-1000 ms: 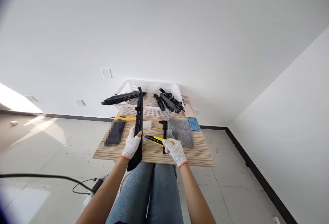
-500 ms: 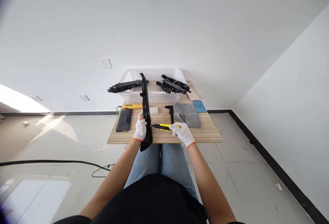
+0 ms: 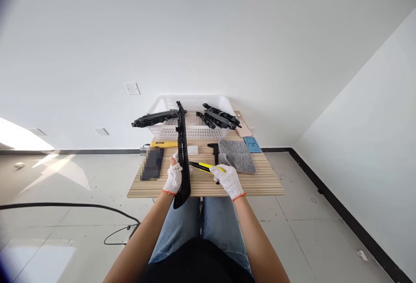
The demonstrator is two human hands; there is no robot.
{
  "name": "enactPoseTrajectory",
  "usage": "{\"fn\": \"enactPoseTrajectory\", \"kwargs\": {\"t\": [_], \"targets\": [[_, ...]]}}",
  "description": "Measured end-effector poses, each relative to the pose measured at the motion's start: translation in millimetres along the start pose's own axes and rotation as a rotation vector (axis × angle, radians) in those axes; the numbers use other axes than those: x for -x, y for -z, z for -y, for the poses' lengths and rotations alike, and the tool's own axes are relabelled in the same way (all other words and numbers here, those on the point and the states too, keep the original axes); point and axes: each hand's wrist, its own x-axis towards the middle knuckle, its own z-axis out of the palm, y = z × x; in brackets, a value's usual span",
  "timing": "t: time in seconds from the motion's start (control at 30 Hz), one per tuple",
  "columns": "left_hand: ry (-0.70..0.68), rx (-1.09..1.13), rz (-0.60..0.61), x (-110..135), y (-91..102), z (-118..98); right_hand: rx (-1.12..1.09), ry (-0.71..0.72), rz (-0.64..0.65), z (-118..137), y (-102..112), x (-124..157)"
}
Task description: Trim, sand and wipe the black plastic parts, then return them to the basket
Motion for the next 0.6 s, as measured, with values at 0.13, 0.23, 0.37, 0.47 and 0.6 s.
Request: {"fn": "enactPoseTrajectory", "kwargs": {"t": [0.13,0.23,0.37,0.47,0.6], "targets": [[-0.001,0.050,-0.001,-0.7,0.5,2.2,0.008,0.011,0.054,-3.8,-2.4,0.3],[0.007,0.067,0.005,-2.5,0.0,5.1,0.002,0.016,0.012,-5.6,-1.5,2.7],[0.005,0.073,0.018,-5.6,0.3,6.6,-0.020,0.013,-0.011,-2.5,-2.1,2.9],[0.001,0.080,0.019,-7.8,0.3,5.3,-0.026,0.019,-0.027,1.9,-4.5,1.2],[0.009,0.088,0.016,-8.2,-1.9,1.9,-0.023,0.013,-0.034,5.3,-7.7,0.8]]}}
